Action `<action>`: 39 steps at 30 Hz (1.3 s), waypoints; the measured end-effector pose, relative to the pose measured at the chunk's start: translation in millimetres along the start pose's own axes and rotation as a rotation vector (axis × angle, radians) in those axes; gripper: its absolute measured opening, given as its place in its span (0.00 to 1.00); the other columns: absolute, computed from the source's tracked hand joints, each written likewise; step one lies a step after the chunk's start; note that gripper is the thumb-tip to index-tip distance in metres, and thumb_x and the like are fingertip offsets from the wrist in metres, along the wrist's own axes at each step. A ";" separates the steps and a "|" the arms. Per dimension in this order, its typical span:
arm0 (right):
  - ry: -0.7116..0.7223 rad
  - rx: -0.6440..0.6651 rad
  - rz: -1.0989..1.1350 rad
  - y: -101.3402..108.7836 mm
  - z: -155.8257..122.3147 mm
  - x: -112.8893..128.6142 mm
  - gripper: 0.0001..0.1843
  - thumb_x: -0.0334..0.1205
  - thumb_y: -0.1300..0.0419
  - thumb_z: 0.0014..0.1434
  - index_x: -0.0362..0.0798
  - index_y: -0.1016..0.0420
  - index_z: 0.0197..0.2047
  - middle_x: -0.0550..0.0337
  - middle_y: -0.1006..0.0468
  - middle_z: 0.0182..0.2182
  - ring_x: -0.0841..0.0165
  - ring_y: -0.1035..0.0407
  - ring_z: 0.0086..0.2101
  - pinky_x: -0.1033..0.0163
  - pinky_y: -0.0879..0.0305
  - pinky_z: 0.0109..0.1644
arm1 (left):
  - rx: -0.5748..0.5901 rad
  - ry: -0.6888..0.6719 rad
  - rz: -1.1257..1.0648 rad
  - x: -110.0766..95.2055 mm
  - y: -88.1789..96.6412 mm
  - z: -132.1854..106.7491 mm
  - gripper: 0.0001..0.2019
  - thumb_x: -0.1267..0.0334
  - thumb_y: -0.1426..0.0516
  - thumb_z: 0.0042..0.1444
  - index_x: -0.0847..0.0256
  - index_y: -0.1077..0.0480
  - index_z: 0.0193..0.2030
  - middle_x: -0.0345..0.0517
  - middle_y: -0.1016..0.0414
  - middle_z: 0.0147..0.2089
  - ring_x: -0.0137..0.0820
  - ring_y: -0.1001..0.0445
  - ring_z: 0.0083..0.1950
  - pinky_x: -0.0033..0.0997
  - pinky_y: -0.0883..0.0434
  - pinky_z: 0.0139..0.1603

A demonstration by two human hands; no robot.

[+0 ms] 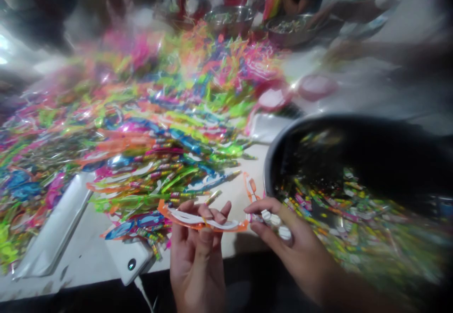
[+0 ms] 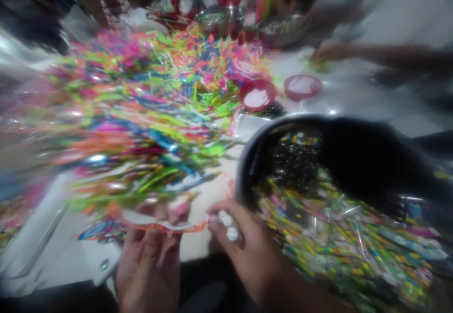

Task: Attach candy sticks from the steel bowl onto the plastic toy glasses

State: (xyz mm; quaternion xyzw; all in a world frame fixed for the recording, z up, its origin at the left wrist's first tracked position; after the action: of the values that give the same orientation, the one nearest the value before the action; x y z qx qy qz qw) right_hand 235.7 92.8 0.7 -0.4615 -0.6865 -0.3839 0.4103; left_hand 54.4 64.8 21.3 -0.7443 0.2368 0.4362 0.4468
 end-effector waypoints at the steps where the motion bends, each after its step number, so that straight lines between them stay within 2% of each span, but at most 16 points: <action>1: 0.005 -0.001 -0.008 -0.3 -0.1 -0.7 0.14 0.56 0.39 0.66 0.59 0.22 0.49 0.60 0.20 0.50 0.55 0.28 0.54 0.61 0.28 0.43 | -0.020 -0.004 0.008 0.8 1.9 -1.0 0.21 0.55 0.29 0.54 0.48 0.26 0.54 0.40 0.25 0.41 0.31 0.20 0.43 0.39 0.21 0.57; 4: 0.050 -0.014 -0.049 -0.2 -0.6 -1.8 0.13 0.56 0.39 0.68 0.61 0.23 0.51 0.63 0.22 0.55 0.57 0.30 0.57 0.60 0.30 0.50 | -0.078 0.012 0.033 6.1 5.9 -7.2 0.22 0.55 0.30 0.55 0.45 0.28 0.55 0.39 0.26 0.42 0.32 0.21 0.45 0.39 0.22 0.57; 7: 0.129 -0.029 -0.120 0.7 -1.8 0.8 0.11 0.53 0.42 0.71 0.63 0.25 0.52 0.65 0.22 0.55 0.61 0.29 0.56 0.61 0.34 0.56 | -0.114 0.005 0.028 11.1 10.3 -14.7 0.18 0.56 0.31 0.58 0.44 0.28 0.53 0.37 0.27 0.43 0.31 0.21 0.46 0.38 0.23 0.58; 10: 0.243 -0.020 -0.206 -0.8 -4.0 8.2 0.10 0.46 0.44 0.73 0.62 0.26 0.55 0.64 0.22 0.54 0.64 0.27 0.54 0.61 0.34 0.59 | -0.125 -0.024 0.048 12.8 13.6 -18.7 0.18 0.58 0.30 0.56 0.44 0.27 0.51 0.37 0.25 0.44 0.30 0.21 0.48 0.37 0.24 0.60; 15: 0.459 -0.023 -0.387 -6.0 -9.3 19.9 0.23 0.31 0.43 0.65 0.57 0.32 0.61 0.54 0.24 0.54 0.59 0.26 0.53 0.55 0.29 0.57 | -0.152 -0.056 0.092 7.6 9.3 -19.9 0.14 0.57 0.33 0.60 0.44 0.27 0.51 0.37 0.25 0.43 0.33 0.20 0.45 0.48 0.24 0.62; 19: 0.538 -0.064 -0.491 -7.4 -12.2 22.0 0.28 0.26 0.45 0.61 0.57 0.34 0.61 0.53 0.23 0.53 0.56 0.25 0.51 0.52 0.26 0.53 | -0.151 -0.010 0.088 6.6 7.5 -22.2 0.15 0.57 0.32 0.59 0.47 0.27 0.52 0.39 0.26 0.41 0.36 0.19 0.46 0.49 0.22 0.59; 23: 0.608 -0.075 -0.514 -7.8 -16.3 25.0 0.29 0.25 0.44 0.59 0.56 0.34 0.61 0.53 0.23 0.50 0.57 0.24 0.48 0.54 0.27 0.50 | -0.146 0.008 0.075 4.1 7.4 -25.6 0.15 0.58 0.31 0.58 0.49 0.28 0.49 0.39 0.25 0.41 0.37 0.19 0.47 0.50 0.23 0.60; 26: 0.722 -0.079 -0.527 -6.5 -19.8 29.9 0.26 0.27 0.44 0.61 0.54 0.33 0.60 0.52 0.24 0.47 0.57 0.25 0.45 0.55 0.28 0.47 | -0.151 0.045 0.051 4.8 3.0 -26.3 0.15 0.59 0.32 0.58 0.52 0.28 0.49 0.41 0.25 0.42 0.38 0.19 0.47 0.52 0.24 0.61; 28: 0.788 -0.083 -0.556 -4.8 -20.2 31.6 0.24 0.28 0.45 0.62 0.52 0.32 0.60 0.51 0.24 0.45 0.57 0.25 0.42 0.55 0.29 0.45 | -0.142 0.056 0.013 5.8 -1.3 -25.5 0.14 0.60 0.32 0.58 0.53 0.29 0.48 0.40 0.26 0.42 0.35 0.20 0.45 0.51 0.25 0.63; 31: 0.779 -0.070 -0.593 -1.7 -15.2 29.3 0.25 0.27 0.44 0.59 0.51 0.32 0.60 0.51 0.22 0.44 0.57 0.24 0.40 0.56 0.29 0.43 | -0.134 0.078 -0.052 10.5 -3.5 -23.7 0.13 0.61 0.33 0.60 0.53 0.29 0.47 0.38 0.27 0.42 0.31 0.21 0.45 0.48 0.27 0.66; 35: 0.736 -0.051 -0.606 -0.7 -11.8 28.3 0.24 0.28 0.43 0.58 0.51 0.32 0.58 0.53 0.20 0.44 0.60 0.22 0.39 0.60 0.28 0.42 | -0.121 0.104 -0.106 18.2 -2.3 -22.2 0.14 0.60 0.33 0.60 0.52 0.30 0.49 0.39 0.28 0.42 0.33 0.21 0.45 0.49 0.25 0.63; 39: 0.860 -0.109 -0.643 -3.2 -21.1 36.4 0.20 0.29 0.44 0.61 0.50 0.32 0.56 0.51 0.18 0.41 0.58 0.22 0.37 0.58 0.28 0.38 | -0.138 0.091 -0.109 18.9 -3.4 -24.3 0.14 0.59 0.33 0.60 0.53 0.30 0.49 0.39 0.28 0.41 0.33 0.21 0.44 0.50 0.26 0.63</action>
State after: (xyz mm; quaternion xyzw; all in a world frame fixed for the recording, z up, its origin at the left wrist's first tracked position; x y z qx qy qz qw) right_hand 228.4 84.3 41.4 -0.0497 -0.5424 -0.6794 0.4916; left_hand 77.2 45.9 12.0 -0.8042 0.1854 0.3924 0.4061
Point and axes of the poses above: each hand's wrist, its own z-axis towards the middle knuckle, its own y-axis out of the back of the hand, x = y × z, the point moved 8 cm from there along z, towards the middle knuckle
